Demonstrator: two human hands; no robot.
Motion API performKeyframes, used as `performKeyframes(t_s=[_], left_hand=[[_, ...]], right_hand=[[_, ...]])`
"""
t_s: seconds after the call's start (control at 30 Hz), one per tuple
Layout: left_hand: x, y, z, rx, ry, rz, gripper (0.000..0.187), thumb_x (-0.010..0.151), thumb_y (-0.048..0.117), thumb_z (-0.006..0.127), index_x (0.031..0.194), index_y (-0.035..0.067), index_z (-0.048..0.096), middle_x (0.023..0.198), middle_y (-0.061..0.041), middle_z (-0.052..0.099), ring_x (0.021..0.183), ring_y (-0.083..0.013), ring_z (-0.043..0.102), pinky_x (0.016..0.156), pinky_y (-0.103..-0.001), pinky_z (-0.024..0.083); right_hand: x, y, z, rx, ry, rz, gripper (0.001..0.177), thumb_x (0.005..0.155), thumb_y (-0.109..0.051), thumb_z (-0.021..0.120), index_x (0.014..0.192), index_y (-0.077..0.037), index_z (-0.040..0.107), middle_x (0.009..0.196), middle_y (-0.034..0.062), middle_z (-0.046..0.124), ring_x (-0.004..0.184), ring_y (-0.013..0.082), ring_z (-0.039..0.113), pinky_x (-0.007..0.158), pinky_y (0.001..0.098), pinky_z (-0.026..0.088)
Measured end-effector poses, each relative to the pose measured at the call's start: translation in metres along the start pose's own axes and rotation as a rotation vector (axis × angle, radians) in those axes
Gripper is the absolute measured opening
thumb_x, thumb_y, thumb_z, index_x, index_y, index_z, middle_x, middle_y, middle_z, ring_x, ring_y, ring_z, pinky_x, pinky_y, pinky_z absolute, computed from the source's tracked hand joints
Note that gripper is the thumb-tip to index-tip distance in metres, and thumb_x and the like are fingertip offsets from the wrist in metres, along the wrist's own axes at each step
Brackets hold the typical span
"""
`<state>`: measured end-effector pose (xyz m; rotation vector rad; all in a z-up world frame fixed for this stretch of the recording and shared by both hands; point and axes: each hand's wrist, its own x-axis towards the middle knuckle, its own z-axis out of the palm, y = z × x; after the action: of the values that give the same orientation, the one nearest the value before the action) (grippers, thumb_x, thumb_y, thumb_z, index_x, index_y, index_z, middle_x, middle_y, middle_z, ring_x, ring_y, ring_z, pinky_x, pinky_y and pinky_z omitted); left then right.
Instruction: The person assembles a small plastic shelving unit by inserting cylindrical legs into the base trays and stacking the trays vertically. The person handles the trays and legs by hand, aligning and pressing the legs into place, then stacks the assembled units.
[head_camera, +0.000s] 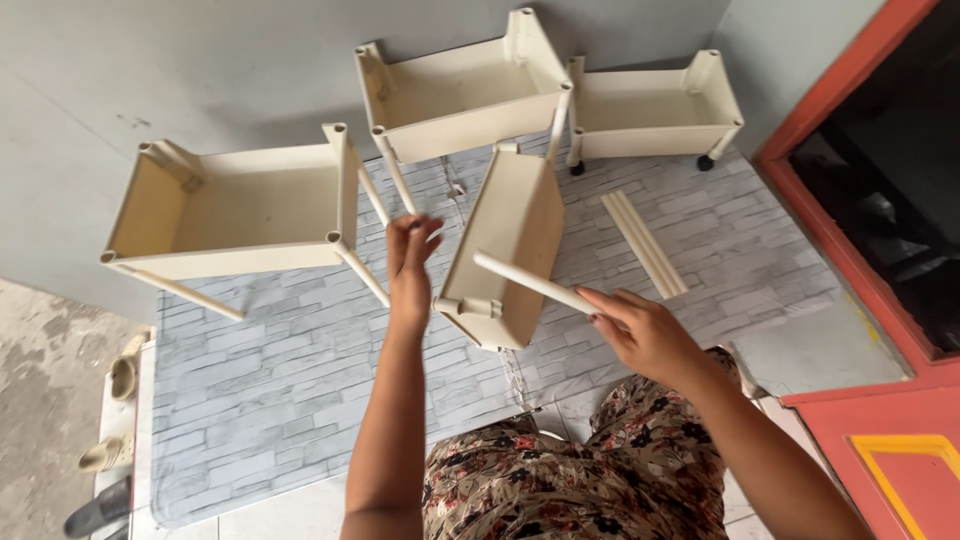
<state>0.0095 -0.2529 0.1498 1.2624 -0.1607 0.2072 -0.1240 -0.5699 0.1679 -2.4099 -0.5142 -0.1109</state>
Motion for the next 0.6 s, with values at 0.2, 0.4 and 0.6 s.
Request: performKeyframes(t_s=[0.2,0.4,0.6], left_hand=[[-0.041,-0.052,-0.043,0.118,-0.126,-0.266,0.085,0.102,0.068,0.022,0.137,0.000,0.059,0.130,-0.018,0.068,0.126,-0.0287,0.059,0.113,-0.046,0.038],[-0.059,-0.080,-0.025,0.117,-0.029,-0.383,0.092,0.097,0.073,0.025,0.128,-0.004,0.065,0.120,-0.018,0.071,0.117,-0.0257,0.060,0.107,-0.038,0.040],[-0.063,-0.079,0.002,0.152,0.110,-0.387,0.081,0.096,0.067,0.049,0.103,-0.011,0.072,0.093,-0.017,0.073,0.090,-0.0201,0.064,0.088,-0.031,0.051]], right_hand=[[-0.012,-0.002,-0.004,-0.135,-0.034,-0.045,0.044,0.093,-0.019,0.065,0.137,-0.019,0.062,0.084,0.0000,0.075,0.049,0.0083,0.061,0.040,0.0204,0.054],[-0.010,-0.011,-0.004,-0.276,-0.057,-0.074,0.040,0.094,-0.022,0.065,0.133,-0.021,0.066,0.073,-0.0017,0.068,0.040,0.0089,0.052,0.033,0.0227,0.048],[-0.012,-0.017,-0.007,-0.363,-0.022,-0.116,0.039,0.092,-0.024,0.067,0.131,-0.024,0.068,0.070,-0.0037,0.066,0.038,0.0087,0.050,0.032,0.0228,0.046]])
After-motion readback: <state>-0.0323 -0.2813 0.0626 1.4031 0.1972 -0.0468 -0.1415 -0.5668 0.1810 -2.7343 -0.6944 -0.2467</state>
